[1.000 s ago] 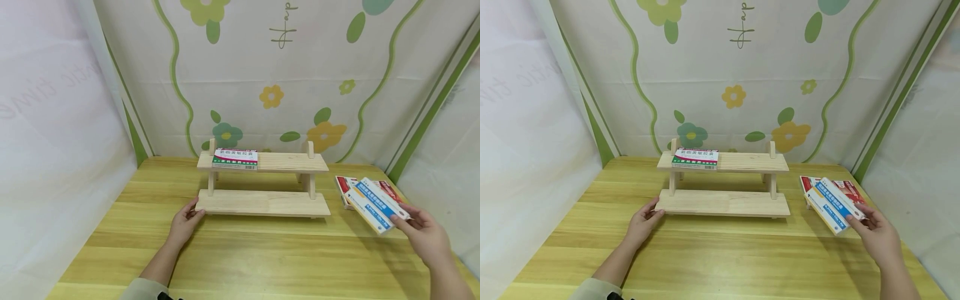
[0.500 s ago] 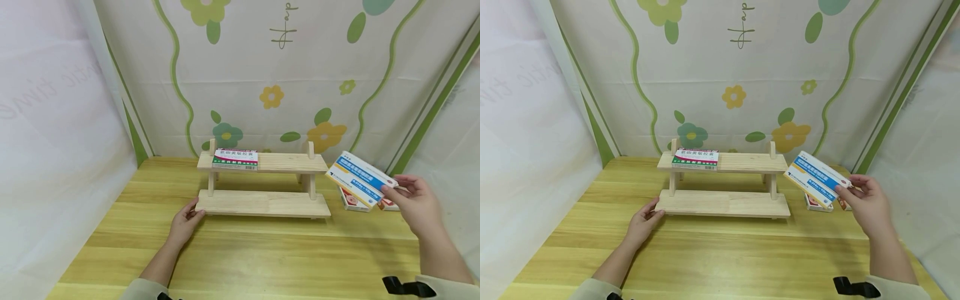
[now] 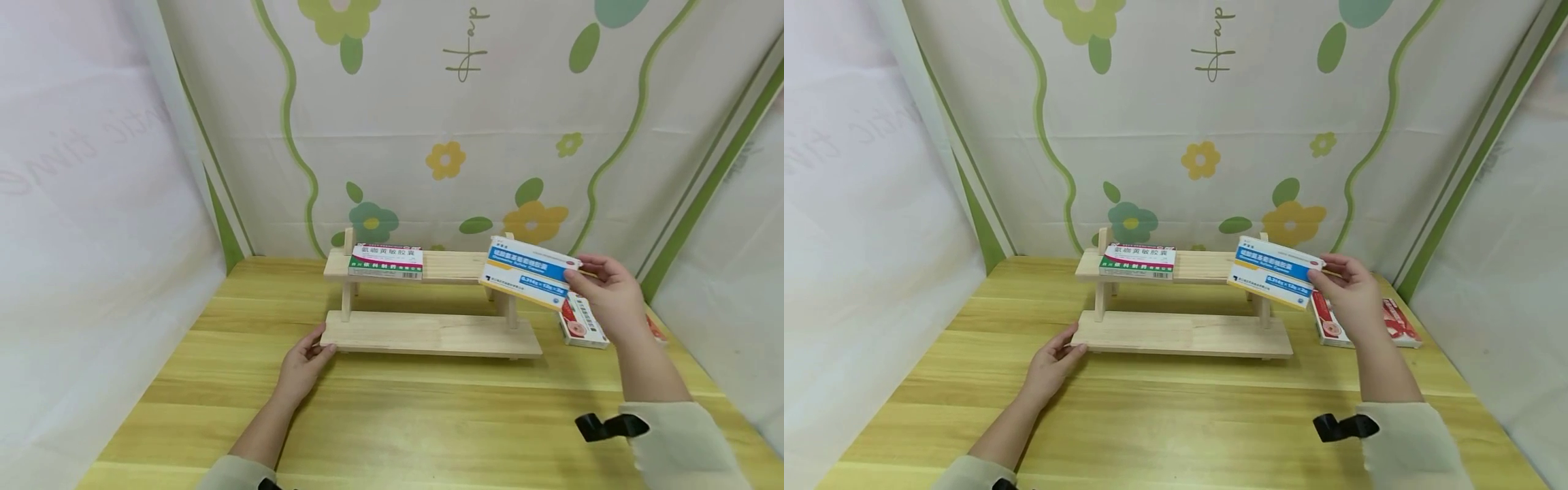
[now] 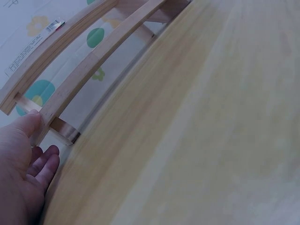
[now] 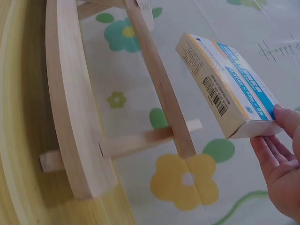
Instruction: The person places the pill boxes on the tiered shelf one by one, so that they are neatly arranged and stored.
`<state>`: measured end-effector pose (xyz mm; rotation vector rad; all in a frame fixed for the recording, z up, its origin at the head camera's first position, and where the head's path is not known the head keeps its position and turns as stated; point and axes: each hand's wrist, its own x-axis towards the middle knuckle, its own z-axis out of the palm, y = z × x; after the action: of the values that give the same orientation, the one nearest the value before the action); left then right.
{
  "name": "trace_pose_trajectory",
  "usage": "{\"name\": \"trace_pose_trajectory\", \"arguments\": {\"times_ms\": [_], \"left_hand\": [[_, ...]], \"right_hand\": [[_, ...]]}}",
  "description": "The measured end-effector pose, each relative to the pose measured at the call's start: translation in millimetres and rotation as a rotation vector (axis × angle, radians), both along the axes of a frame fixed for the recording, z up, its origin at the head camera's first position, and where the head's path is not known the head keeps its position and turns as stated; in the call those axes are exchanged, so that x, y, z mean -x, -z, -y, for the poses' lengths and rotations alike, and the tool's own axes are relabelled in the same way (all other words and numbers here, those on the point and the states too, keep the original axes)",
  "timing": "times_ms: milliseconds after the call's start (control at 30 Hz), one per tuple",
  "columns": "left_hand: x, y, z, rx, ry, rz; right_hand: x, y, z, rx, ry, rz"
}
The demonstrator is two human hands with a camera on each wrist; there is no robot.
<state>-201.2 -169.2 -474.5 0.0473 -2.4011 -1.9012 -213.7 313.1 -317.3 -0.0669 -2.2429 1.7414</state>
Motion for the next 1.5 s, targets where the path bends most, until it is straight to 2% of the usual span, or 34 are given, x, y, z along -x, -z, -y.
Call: {"name": "trace_pose_trajectory", "arguments": {"times_ms": [67, 200, 467, 600, 667, 900, 1233, 1500], "left_hand": [[0.0, -0.4, 0.1, 0.001, -0.001, 0.003], [-0.5, -1.1, 0.0, -0.001, 0.000, 0.003], [0.8, 0.5, -0.6, -0.002, -0.007, 0.002], [1.1, 1.3, -0.3, 0.002, -0.012, 0.001], [1.1, 1.3, -0.2, 0.003, -0.011, 0.000], [0.7, 2.5, -0.2, 0.003, -0.013, -0.010], [-0.6, 1.9, -1.3, 0.006, -0.011, -0.009], [-0.5, 1.0, -1.8, 0.003, -0.018, -0.005]], "right_hand": [[6.6, -1.8, 8, -0.077, 0.020, 0.022], [20.9, -2.7, 20, -0.109, 0.000, 0.033], [46.9, -2.3, 37, -0.048, -0.086, 0.038], [57.2, -3.1, 45, 0.062, -0.125, 0.051], [62.0, -3.0, 49, 0.080, -0.132, 0.060], [75.9, 0.7, 57, -0.029, -0.125, 0.093], [89.7, 10.0, 56, -0.043, -0.167, 0.144], [97.9, 12.7, 58, -0.187, -0.191, 0.177]]}}
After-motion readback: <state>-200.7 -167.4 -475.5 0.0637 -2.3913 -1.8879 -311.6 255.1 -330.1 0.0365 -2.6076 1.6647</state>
